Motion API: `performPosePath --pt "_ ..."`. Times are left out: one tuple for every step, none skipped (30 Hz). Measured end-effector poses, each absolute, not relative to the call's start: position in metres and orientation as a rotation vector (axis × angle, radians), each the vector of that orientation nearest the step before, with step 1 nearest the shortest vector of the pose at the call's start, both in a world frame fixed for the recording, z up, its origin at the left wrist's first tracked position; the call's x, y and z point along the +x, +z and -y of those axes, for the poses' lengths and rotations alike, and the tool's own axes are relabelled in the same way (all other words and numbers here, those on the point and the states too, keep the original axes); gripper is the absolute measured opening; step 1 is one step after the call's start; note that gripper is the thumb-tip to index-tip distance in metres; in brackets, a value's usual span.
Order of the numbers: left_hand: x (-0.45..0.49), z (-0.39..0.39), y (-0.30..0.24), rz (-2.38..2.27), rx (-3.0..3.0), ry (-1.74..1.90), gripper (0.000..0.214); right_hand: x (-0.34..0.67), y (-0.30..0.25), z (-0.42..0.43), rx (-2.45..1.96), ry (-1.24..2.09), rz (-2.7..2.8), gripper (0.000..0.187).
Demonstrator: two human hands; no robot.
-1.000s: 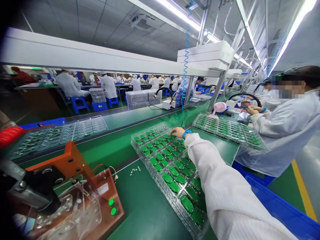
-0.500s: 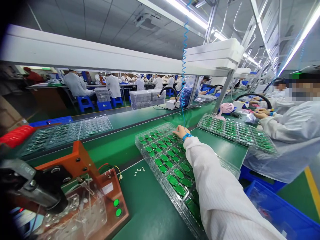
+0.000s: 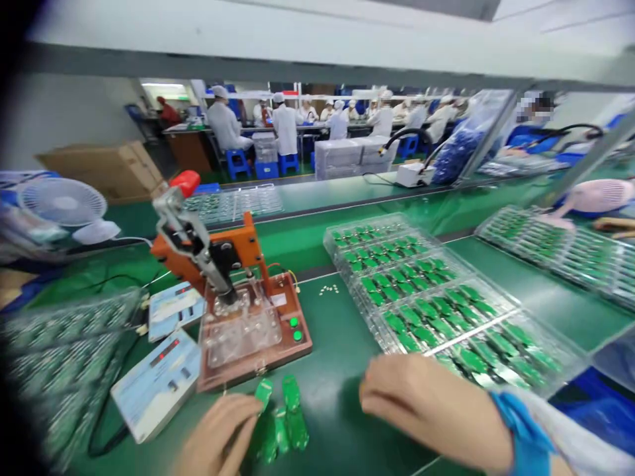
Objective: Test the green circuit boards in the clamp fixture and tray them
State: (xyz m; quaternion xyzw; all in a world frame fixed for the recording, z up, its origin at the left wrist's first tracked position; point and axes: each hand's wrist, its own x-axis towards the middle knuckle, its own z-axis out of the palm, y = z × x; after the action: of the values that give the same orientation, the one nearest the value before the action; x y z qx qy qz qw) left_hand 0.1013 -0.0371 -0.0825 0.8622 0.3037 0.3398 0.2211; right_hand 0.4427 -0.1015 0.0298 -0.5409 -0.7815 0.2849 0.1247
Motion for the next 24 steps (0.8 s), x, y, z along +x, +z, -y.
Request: performPosePath --pt "0.098 0.034 -0.082 -0.875 2.381 0.924 0.015 0.426 0.022 0.112 -1.487 0.918 2.295 0.037" --pt "0.094 0.032 -0.080 -0.908 2.379 0.911 0.013 0.412 0.013 0.119 -1.425 0.983 2.275 0.033" --pt "0.091 0.030 -0.078 -0.935 2.377 0.888 0.013 0.400 0.001 0.123 -1.383 1.028 2.235 0.028" --pt "0.087 0.030 -0.076 -0.951 2.379 0.851 0.013 0.390 -0.012 0.124 -1.362 1.050 2.186 0.024" --pt "0.083 0.030 -0.075 -0.941 2.388 0.806 0.013 0.382 -0.026 0.123 -1.355 1.051 2.143 0.021" --pt "0.080 0.031 -0.074 -0.920 2.398 0.750 0.014 0.375 -0.040 0.121 -1.350 1.042 2.115 0.019" --pt "0.077 0.033 -0.074 -0.900 2.404 0.692 0.014 0.370 -0.052 0.118 -1.345 1.023 2.097 0.017" --pt "0.075 0.035 -0.074 -0.891 2.405 0.642 0.013 0.366 -0.064 0.115 -1.344 0.993 2.080 0.017" --pt "0.073 0.038 -0.075 -0.903 2.400 0.607 0.012 0.363 -0.073 0.112 -1.349 0.957 2.064 0.017" --pt "0.073 0.041 -0.076 -0.935 2.390 0.588 0.010 0.362 -0.081 0.108 -1.352 0.912 2.049 0.018" --pt "0.074 0.044 -0.077 -0.981 2.378 0.578 0.008 0.361 -0.088 0.104 -1.357 0.861 2.037 0.019" --pt "0.076 0.047 -0.078 -1.030 2.366 0.570 0.008 0.361 -0.093 0.099 -1.361 0.809 2.033 0.021" --pt "0.078 0.051 -0.078 -1.078 2.359 0.565 0.010 0.361 -0.097 0.094 -1.363 0.765 2.040 0.023" --pt "0.081 0.053 -0.079 -1.121 2.355 0.565 0.014 0.362 -0.099 0.089 -1.363 0.735 2.055 0.025" --pt "0.083 0.056 -0.079 -1.153 2.357 0.565 0.018 0.363 -0.101 0.084 -1.361 0.716 2.077 0.027" --pt "0.085 0.058 -0.080 -1.173 2.366 0.572 0.022 0.364 -0.102 0.080 -1.355 0.704 2.103 0.028" --pt "0.086 0.060 -0.081 -1.181 2.382 0.582 0.026 0.365 -0.103 0.076 -1.347 0.698 2.133 0.028" --pt "0.087 0.061 -0.082 -1.180 2.403 0.596 0.029 0.365 -0.102 0.073 -1.337 0.694 2.165 0.029" --pt "0.087 0.062 -0.083 -1.172 2.426 0.607 0.032 0.365 -0.102 0.071 -1.325 0.689 2.201 0.029" --pt "0.087 0.063 -0.085 -1.165 2.446 0.615 0.034 0.365 -0.102 0.070 -1.313 0.680 2.237 0.029" --pt "0.086 0.064 -0.086 -1.157 2.465 0.618 0.035 0.365 -0.101 0.070 -1.306 0.668 2.271 0.028" --pt "0.085 0.064 -0.087 -1.151 2.480 0.620 0.035 0.365 -0.101 0.070 -1.301 0.655 2.299 0.029" --pt "0.084 0.065 -0.088 -1.147 2.493 0.620 0.034 0.365 -0.101 0.071 -1.297 0.641 2.321 0.029" --pt "0.083 0.065 -0.089 -1.145 2.503 0.619 0.034 0.366 -0.102 0.071 -1.291 0.629 2.334 0.030"
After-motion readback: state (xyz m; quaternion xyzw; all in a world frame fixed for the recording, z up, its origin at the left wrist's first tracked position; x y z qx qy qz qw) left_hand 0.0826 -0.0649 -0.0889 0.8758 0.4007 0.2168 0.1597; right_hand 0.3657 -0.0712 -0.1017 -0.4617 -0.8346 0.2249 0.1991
